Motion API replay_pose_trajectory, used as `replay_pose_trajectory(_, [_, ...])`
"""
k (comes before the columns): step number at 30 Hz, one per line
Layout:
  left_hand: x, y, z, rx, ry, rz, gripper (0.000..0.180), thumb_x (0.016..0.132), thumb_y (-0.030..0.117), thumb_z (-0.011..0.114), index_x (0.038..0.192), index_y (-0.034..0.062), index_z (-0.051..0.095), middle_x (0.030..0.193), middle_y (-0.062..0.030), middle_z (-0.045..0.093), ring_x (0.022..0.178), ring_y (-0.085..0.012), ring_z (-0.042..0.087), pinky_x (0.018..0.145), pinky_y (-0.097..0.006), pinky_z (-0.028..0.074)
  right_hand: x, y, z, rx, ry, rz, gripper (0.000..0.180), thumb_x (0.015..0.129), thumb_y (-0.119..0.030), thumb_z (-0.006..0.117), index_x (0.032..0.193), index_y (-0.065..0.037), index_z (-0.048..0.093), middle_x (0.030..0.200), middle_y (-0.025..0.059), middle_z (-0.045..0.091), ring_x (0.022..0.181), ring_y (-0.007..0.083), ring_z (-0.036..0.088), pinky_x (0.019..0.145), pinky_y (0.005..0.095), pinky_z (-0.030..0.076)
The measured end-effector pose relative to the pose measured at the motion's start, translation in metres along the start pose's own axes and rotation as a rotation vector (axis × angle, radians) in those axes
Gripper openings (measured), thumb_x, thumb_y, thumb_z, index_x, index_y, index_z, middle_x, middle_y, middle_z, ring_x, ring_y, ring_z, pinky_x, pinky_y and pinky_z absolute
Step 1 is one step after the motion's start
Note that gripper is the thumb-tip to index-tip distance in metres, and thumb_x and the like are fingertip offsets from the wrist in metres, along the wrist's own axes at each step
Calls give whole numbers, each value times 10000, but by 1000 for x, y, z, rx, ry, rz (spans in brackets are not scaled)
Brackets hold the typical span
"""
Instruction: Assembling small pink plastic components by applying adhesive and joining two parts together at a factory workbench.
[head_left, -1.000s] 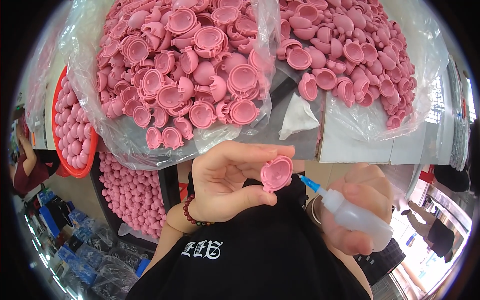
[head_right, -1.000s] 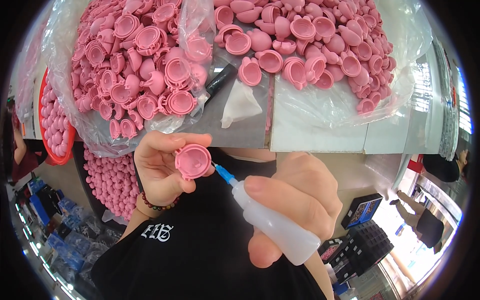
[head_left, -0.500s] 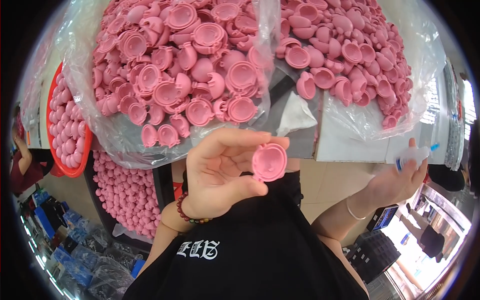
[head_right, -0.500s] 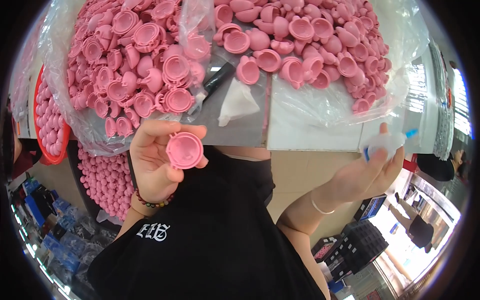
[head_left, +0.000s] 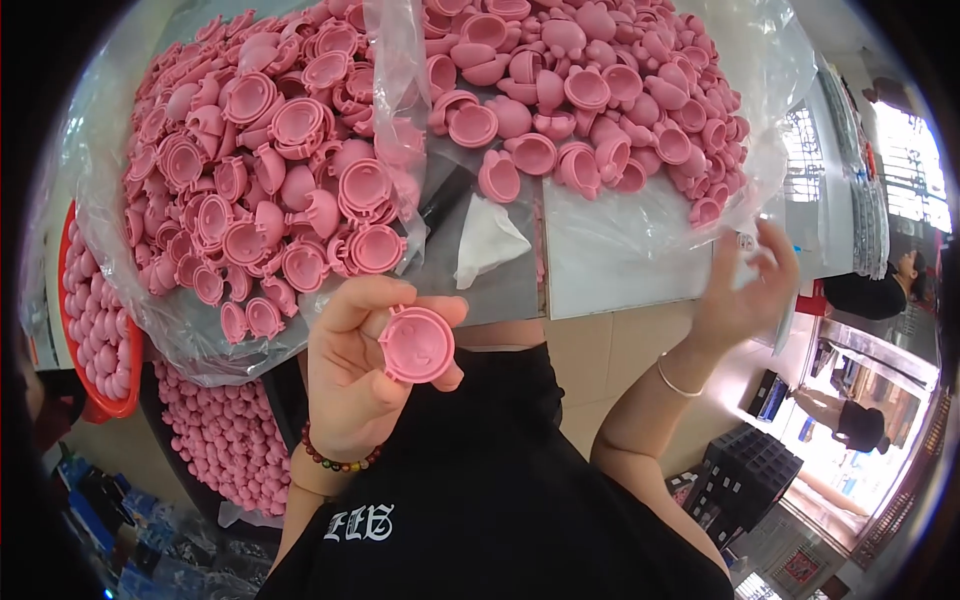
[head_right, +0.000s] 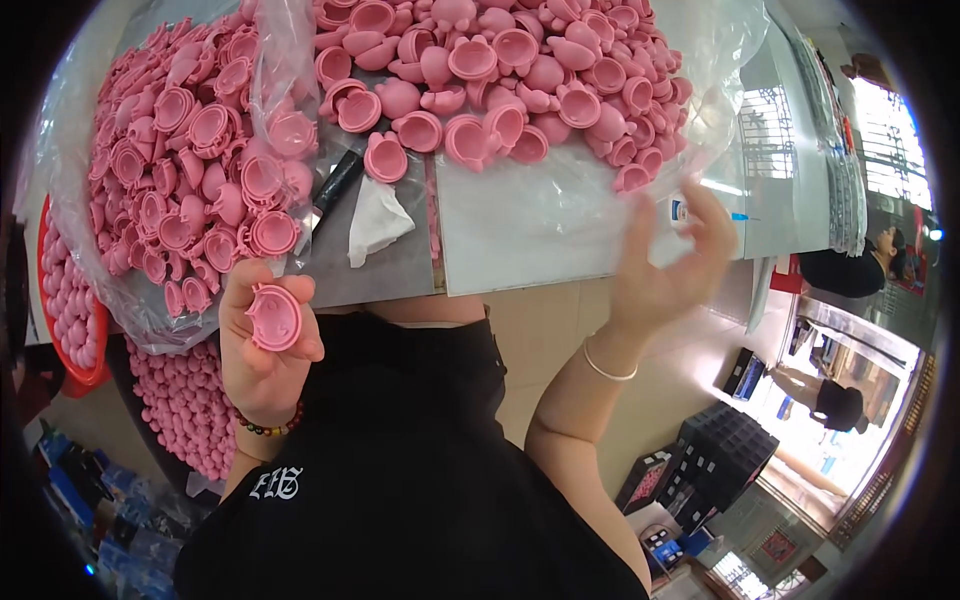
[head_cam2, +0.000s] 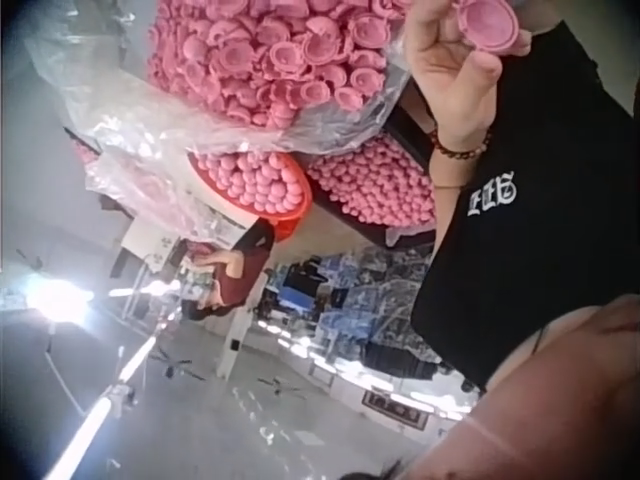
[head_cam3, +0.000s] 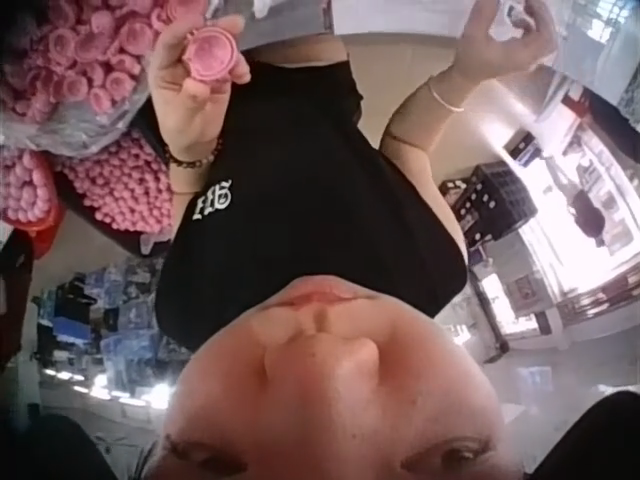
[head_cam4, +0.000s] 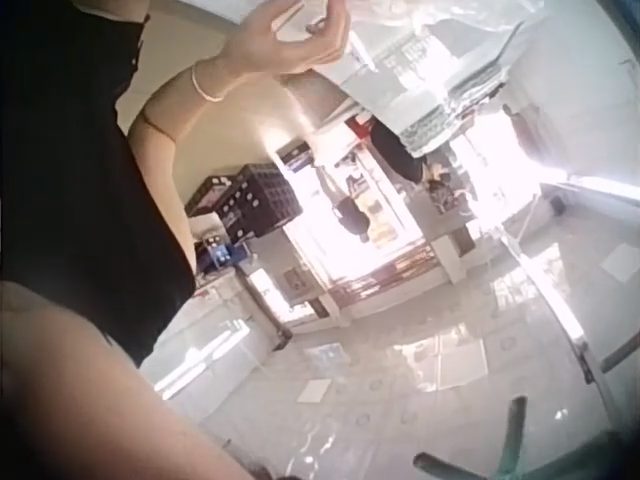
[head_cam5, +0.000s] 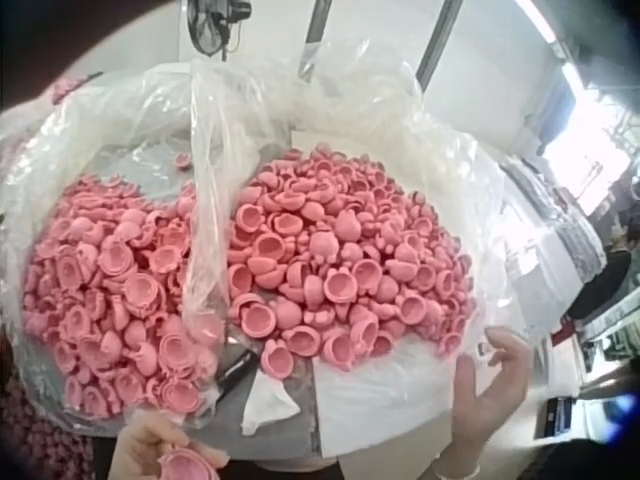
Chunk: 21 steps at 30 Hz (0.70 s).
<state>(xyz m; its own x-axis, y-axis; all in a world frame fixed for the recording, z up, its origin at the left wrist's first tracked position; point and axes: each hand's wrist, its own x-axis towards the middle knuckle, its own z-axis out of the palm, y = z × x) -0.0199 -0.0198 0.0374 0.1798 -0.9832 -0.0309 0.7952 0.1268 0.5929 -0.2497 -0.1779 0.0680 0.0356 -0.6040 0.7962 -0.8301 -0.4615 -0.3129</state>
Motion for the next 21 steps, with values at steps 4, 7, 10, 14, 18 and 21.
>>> replay_pose_trajectory(4, [-2, 0, 3, 3, -40, 11, 563, 661, 185, 714, 1088, -5, 400, 1030, -256, 524, 737, -225, 611, 659, -298, 511, 18, -4, 27, 70, -420, -89, 296, 683, -65, 648, 957, -6, 554, 904, 65, 575, 819, 159, 503, 682, 266, 407])
replay_pose_trajectory(7, [-3, 1, 1, 8, -40, 26, 567, 651, 178, 720, 1084, -4, 401, 1027, -256, 525, 735, -228, 611, 657, -298, 511, 23, -3, 35, -19, -495, -109, 296, 705, -75, 621, 984, -11, 550, 915, 80, 575, 786, 169, 506, 684, 271, 412])
replay_pose_trajectory(10, [-3, 2, 0, -9, -33, 34, 570, 647, 170, 722, 1083, -5, 400, 1028, -258, 524, 735, -229, 610, 650, -294, 512, 19, -1, 36, 94, -295, -155, 269, 707, -76, 607, 962, -5, 559, 890, 83, 582, 730, 168, 505, 663, 260, 404])
replay_pose_trajectory(14, [-4, 4, -2, -20, -31, 57, 563, 649, 157, 720, 1082, -6, 399, 1031, -261, 521, 734, -227, 610, 645, -287, 511, 6, -26, 0, 352, -536, -11, 270, 641, -13, 615, 908, -3, 573, 874, 82, 593, 716, 167, 509, 608, 240, 381])
replay_pose_trajectory(18, [1, 2, -3, -41, -39, 54, 551, 655, 136, 712, 1081, -13, 396, 1034, -271, 514, 746, -228, 607, 655, -287, 511, -9, -49, -4, 537, -864, -134, 330, 568, 27, 628, 892, -5, 573, 876, 79, 587, 738, 181, 514, 584, 254, 387])
replay_pose_trajectory(21, [3, 2, -3, -37, -67, 55, 527, 660, 97, 700, 1076, -23, 399, 1037, -275, 510, 777, -234, 602, 674, -296, 511, -20, -47, -2, 461, -844, -263, 358, 553, 26, 632, 904, -9, 572, 865, 81, 574, 738, 192, 514, 582, 260, 400])
